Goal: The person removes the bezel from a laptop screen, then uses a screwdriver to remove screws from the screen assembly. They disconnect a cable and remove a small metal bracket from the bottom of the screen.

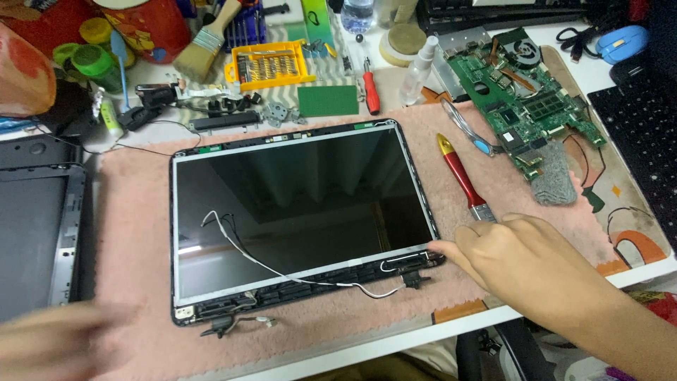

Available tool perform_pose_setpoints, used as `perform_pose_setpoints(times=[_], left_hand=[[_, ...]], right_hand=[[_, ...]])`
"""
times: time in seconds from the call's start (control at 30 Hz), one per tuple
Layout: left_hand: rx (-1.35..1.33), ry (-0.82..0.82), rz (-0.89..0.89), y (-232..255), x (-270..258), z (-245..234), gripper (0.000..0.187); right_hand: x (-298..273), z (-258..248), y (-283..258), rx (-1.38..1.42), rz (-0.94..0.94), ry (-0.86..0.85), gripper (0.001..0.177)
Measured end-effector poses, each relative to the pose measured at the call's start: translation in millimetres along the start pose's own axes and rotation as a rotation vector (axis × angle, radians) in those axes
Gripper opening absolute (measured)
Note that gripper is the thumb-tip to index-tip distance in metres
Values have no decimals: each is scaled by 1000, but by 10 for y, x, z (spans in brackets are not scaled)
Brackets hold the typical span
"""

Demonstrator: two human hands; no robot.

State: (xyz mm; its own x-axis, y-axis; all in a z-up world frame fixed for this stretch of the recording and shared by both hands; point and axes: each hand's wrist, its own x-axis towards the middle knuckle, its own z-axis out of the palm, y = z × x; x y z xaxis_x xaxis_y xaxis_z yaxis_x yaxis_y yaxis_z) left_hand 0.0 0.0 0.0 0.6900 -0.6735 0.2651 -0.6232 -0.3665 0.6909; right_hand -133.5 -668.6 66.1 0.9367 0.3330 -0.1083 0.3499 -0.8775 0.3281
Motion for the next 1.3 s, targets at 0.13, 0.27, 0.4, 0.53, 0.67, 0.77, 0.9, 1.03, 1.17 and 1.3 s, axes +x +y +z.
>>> perform_pose_setpoints(times=[0.13, 0.27, 0.4, 0.53, 0.67, 0.77, 0.9, 1.03, 1.17, 1.3], left_hand=[[-47, 456, -216, 2475, 1331, 1630, 8], [-138, 287, -3, 2466, 1799, 1896, 13], [-86, 45, 145, 2243, 2246, 2109, 13], [-23, -106, 130, 2024, 2563, 2357, 19], [-50, -157, 192, 1912, 2709, 2534, 22], [-26, -191, 230, 1872, 2739, 2649, 27], [-57, -183, 279, 1850, 2782, 2768, 23], [-63, -190, 257, 1843, 2814, 2864, 22], [-104, -117, 279, 1857, 2810, 2879, 22], [-134, -71, 272, 1850, 2793, 2940, 21]], right_hand=[[-13, 53, 93, 102, -221, 57, 18], [0, -164, 46, 396, -80, -3, 25], [-23, -211, 16, 376, -65, -14, 14], [-16, -85, -49, 66, 74, 75, 66], [28, -158, -5, 210, -46, 132, 48], [10, -233, 17, 219, -225, 101, 25], [40, -191, -18, 321, -144, 89, 14], [38, -106, -50, 244, -83, 182, 40], [-2, -317, -52, 328, -188, 68, 15], [-28, -346, 30, 352, -253, 133, 7]])
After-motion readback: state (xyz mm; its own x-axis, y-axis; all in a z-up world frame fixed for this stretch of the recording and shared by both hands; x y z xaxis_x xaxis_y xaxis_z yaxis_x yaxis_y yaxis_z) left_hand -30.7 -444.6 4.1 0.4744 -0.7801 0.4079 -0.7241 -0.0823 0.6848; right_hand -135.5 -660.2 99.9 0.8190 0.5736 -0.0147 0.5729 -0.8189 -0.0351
